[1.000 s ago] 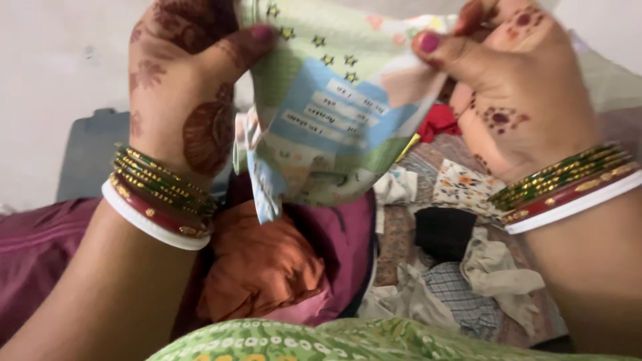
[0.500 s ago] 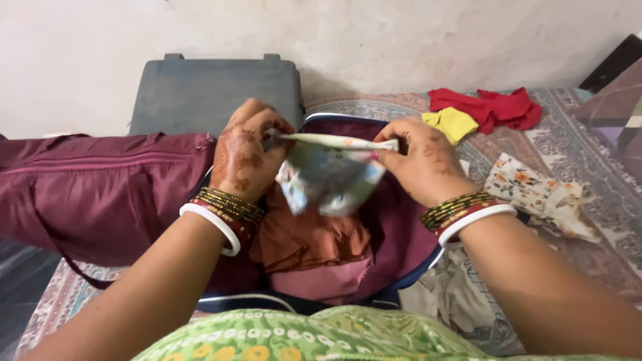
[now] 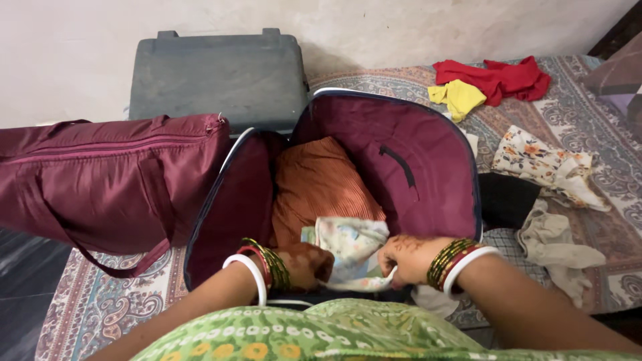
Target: The person packs several clothes and a diaper into a bag by folding the clothes by hand and placing them inside.
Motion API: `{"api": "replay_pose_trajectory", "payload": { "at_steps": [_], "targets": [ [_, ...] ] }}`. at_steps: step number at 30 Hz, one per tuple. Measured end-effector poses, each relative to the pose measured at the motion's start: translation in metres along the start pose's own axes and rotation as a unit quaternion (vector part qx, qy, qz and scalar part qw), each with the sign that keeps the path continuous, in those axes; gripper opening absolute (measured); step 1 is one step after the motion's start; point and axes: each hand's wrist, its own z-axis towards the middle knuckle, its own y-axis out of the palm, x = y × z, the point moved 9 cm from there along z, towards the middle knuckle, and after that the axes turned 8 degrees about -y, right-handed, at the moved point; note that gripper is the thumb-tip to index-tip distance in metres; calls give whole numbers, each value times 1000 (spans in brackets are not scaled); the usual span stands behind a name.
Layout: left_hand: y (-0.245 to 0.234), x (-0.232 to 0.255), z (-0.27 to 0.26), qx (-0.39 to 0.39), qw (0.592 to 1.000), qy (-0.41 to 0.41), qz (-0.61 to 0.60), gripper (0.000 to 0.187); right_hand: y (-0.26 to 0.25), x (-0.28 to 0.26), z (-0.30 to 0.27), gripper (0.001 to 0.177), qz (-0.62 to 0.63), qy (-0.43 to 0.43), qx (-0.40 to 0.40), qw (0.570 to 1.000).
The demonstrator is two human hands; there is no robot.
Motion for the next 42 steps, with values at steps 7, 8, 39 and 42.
{"api": "replay_pose_trajectory", "payload": {
  "at_steps": [7,8,39,42],
  "targets": [
    [5,-18,25,-29,999,-17,-23,27,-18,-3,13,35,-9,30,29,999],
    [-5,-34,33,0,995,-87,-50,31,-38,4,6,29,1,95,95,991],
    [60,-1,98,-130,990,18,42,73,-162,31,-147,20,252,3,479,841],
    [7,12,100,-107,990,-8,97,62,-160,100,-161,15,360,-44,563,743]
  ]
}}
